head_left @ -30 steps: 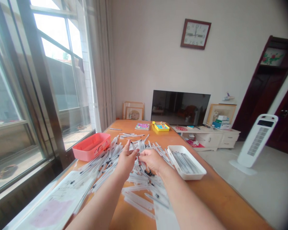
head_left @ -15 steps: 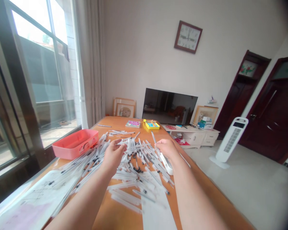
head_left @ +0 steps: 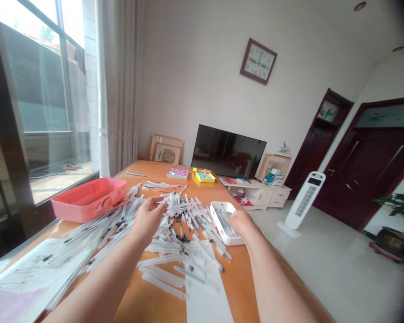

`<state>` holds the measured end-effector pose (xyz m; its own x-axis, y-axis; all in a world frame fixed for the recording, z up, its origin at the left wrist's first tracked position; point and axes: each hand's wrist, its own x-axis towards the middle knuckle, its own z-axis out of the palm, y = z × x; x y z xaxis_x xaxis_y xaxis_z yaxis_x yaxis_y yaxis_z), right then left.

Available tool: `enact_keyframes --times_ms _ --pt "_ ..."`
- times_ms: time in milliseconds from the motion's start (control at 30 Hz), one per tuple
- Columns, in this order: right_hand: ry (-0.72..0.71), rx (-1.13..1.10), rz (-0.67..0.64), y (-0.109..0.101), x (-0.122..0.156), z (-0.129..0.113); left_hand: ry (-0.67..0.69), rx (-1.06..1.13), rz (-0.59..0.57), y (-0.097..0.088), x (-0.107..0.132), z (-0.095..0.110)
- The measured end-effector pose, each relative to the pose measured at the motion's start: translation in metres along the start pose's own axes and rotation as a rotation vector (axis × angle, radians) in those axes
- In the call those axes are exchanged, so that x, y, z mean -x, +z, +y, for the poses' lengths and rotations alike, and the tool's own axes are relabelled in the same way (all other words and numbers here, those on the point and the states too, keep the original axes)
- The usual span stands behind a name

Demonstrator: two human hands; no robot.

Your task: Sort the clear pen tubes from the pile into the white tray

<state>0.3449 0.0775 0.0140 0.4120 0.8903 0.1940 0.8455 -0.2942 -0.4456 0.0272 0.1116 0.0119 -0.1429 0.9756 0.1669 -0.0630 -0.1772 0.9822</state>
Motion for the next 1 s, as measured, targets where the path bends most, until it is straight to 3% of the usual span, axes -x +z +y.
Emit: enact_keyframes --times_ms 200,433,733,1000 --pt "0.063 0.033 -0.046 -0.002 0.008 -0.006 -0.016 0.01 -0.006 0.0 0.0 -0.001" --pt "0.02 0.02 -0.048 -0.006 0.016 -0.007 0.008 0.045 0.024 -0.002 -0.002 -0.003" --pt "0.102 -0.008 0.058 -0.016 0.009 0.027 0.029 0.01 0.021 -0.005 -0.001 0.004" --pt "0.115 -0.024 -0.094 -0.015 0.013 0.034 0.024 0.009 0.025 -0.005 -0.002 0.004"
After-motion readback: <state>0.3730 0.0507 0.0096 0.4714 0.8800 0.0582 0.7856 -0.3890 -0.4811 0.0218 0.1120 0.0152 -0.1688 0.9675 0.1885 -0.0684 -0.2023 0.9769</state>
